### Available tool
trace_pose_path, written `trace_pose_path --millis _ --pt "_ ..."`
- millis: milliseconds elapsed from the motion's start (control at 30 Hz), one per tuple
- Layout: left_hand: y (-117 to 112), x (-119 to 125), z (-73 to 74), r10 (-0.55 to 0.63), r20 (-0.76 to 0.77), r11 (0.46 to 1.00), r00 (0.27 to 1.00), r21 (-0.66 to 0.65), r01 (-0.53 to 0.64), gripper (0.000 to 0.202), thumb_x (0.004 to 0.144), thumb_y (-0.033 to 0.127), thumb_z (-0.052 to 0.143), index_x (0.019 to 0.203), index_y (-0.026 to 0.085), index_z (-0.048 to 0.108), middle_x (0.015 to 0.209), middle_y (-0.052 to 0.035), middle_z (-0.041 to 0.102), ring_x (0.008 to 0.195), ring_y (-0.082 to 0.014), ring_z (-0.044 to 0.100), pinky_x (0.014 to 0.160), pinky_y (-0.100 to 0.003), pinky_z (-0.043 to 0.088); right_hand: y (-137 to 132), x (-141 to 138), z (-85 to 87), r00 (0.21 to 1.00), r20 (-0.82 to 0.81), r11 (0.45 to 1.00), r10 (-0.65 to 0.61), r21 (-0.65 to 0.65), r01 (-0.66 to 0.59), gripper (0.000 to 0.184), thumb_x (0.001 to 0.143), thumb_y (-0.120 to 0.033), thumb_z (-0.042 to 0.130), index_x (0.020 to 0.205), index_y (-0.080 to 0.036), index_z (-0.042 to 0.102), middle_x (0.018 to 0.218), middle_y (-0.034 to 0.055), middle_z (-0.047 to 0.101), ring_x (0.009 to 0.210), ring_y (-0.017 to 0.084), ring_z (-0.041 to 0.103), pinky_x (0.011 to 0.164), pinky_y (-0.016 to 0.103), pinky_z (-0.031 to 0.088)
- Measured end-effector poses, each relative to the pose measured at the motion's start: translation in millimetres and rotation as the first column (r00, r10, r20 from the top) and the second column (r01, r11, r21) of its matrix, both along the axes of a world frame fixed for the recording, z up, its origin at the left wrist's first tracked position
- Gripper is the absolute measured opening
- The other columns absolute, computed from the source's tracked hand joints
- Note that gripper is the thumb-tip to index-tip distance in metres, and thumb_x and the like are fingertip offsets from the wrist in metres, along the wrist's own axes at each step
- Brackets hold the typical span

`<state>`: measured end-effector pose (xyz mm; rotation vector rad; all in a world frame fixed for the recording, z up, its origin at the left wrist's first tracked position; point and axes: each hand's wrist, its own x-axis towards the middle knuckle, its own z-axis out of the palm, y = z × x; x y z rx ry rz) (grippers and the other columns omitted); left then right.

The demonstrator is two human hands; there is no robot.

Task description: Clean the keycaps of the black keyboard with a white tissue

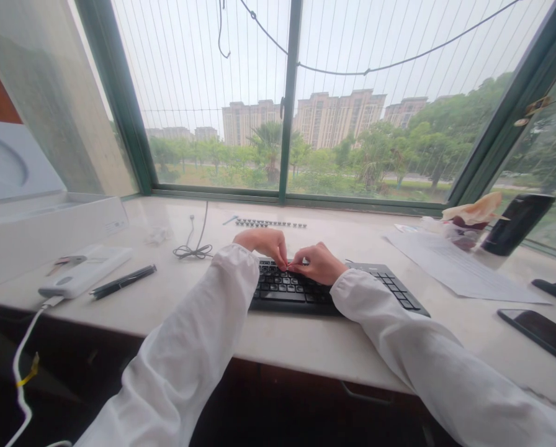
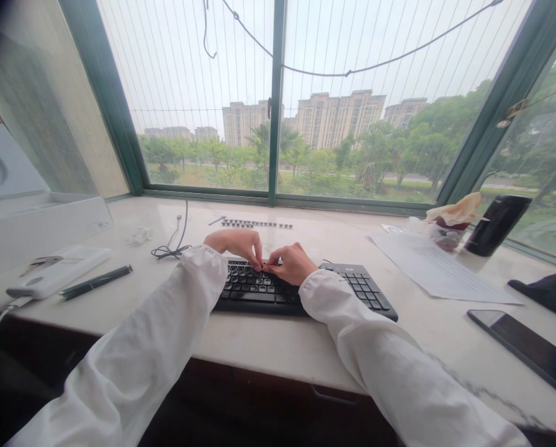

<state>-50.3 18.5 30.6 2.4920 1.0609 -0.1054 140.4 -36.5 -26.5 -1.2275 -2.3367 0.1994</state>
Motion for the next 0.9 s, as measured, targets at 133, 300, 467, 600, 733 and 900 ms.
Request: trace_pose_path --millis 133,300,467,600,733,900 --pt "-3 2 0.3 0.032 -0.006 0.999 0.999 0.019 -0.032 0.033 0.056 0.044 0.08 0.085 0.027 0.079 0.082 0.0007 0.075 0.079 -0.0149 0.062 0.068 -0.023 0.041 -1 -2 1.4 0.999 0.038 1.0 0.005 0.028 -0.006 0.02 0.081 -0.037 0.065 0.071 -0.024 0.075 0.062 -0.0014 0.069 0.058 0.011 0.054 0.069 0.026 0.037" --pt "-8 9 1.8 0.072 -0.047 0.997 0.996 0.044 -0.07 0.033 0.055 0.039 0.079 0.084 0.023 0.079 0.079 -0.0003 0.074 0.075 -0.0156 0.062 0.064 -0.024 0.041 1 -3 3.3 0.997 0.074 1.0 -0.004 0.024 0.002 0.018 0.08 -0.036 0.065 0.071 -0.024 0.075 0.062 -0.0019 0.068 0.058 0.011 0.053 0.066 0.026 0.036" --pt "-10 13 3.1 0.083 -0.069 0.995 0.994 0.063 -0.078 0.033 0.056 0.038 0.078 0.084 0.022 0.079 0.076 -0.0008 0.073 0.075 -0.016 0.061 0.064 -0.024 0.041 9 0 3.1 0.997 0.062 0.998 0.034 -0.051 -0.031 0.019 0.08 -0.037 0.064 0.071 -0.024 0.075 0.066 -0.0019 0.068 0.062 0.011 0.054 0.065 0.025 0.037" --pt "-10 12 2.9 0.084 -0.08 0.994 0.993 0.075 -0.078 0.033 0.055 0.039 0.078 0.083 0.022 0.079 0.075 -0.0011 0.073 0.075 -0.0162 0.061 0.064 -0.024 0.041 12 2 1.1 0.998 0.015 0.994 0.055 -0.101 -0.053 0.023 0.08 -0.04 0.064 0.073 -0.021 0.075 0.068 -0.0004 0.069 0.063 0.012 0.054 0.064 0.025 0.038" --pt "-9 10 2.7 0.059 -0.058 0.995 0.997 0.078 -0.054 0.032 0.056 0.039 0.079 0.084 0.023 0.079 0.079 -0.0006 0.074 0.076 -0.0153 0.061 0.065 -0.024 0.04 13 3 -1.2 0.996 -0.065 0.979 0.062 -0.189 -0.073 0.03 0.079 -0.045 0.064 0.074 -0.018 0.074 0.069 0.0013 0.069 0.066 0.013 0.054 0.064 0.024 0.039" --pt "-9 7 3.5 0.011 -0.023 0.996 1.0 0.085 -0.009 0.031 0.056 0.039 0.081 0.083 0.025 0.079 0.079 0.0004 0.074 0.075 -0.0141 0.061 0.067 -0.023 0.04 13 5 -4.3 0.99 -0.11 0.978 0.089 -0.177 -0.108 0.031 0.078 -0.047 0.064 0.076 -0.018 0.075 0.067 0.001 0.068 0.064 0.012 0.052 0.062 0.024 0.039"
